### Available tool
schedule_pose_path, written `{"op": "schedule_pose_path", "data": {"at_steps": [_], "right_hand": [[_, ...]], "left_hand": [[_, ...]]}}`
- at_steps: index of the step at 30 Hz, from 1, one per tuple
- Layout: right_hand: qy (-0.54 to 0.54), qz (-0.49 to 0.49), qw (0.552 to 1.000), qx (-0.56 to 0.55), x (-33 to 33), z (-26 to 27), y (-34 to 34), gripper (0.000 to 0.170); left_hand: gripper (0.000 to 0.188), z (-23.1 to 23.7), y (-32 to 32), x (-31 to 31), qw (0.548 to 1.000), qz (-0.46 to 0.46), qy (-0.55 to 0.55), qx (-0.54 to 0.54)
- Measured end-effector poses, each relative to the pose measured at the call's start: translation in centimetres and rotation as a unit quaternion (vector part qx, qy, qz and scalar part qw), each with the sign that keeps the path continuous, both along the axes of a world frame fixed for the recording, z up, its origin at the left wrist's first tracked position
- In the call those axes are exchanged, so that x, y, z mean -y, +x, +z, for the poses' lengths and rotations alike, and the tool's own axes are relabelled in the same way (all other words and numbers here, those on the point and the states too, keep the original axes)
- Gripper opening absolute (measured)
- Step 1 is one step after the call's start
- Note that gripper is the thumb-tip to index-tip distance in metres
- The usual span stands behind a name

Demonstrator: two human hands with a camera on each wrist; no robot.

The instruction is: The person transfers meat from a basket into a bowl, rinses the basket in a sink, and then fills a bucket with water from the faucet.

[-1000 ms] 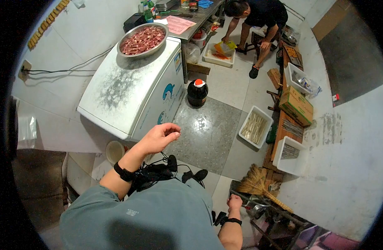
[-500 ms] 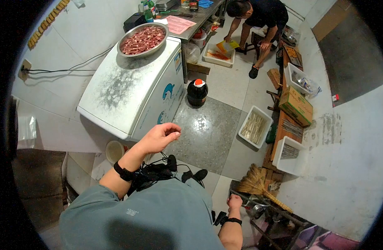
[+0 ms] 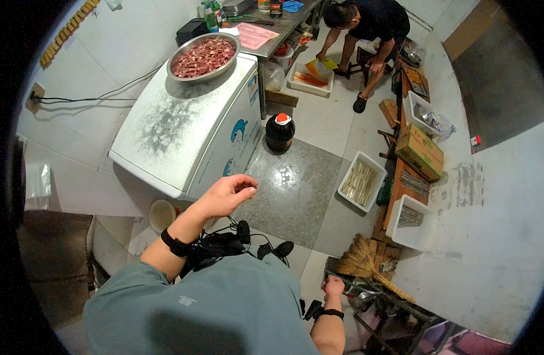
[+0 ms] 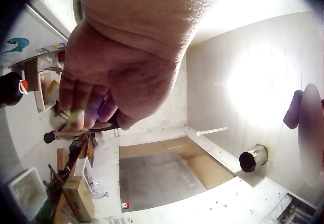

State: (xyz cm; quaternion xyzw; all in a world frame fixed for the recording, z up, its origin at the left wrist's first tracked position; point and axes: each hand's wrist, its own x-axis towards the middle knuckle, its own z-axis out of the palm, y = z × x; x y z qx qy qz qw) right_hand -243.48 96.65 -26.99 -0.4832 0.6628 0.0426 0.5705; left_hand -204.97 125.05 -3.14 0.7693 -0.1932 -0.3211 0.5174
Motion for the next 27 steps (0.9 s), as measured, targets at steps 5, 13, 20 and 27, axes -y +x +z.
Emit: {"op": "schedule_pose_path", "data": {"at_steps": [5,13,20,27], "right_hand": [[-0.010,0.009,1.000,-0.011,-0.1,0.3,0.3,0.013],[-0.026,0.033,0.999,0.008,0.2,-0.4,-0.3,0.015],[-0.033,0.048,0.998,-0.010,0.8,-1.7,0.8,0.016],[-0.029,-0.008,0.999,0.024,0.7,-2.4,0.8,0.015]], "left_hand": [[0.030,-0.1,0.1,0.0,1.000,0.002,-0.004,-0.004],[0.030,0.8,0.2,0.1,0.999,-0.002,0.032,0.020],[0.030,1.2,0.3,0.4,0.999,0.013,0.003,0.039],[0.031,1.3,0.1,0.3,1.000,0.016,0.001,0.020]]}}
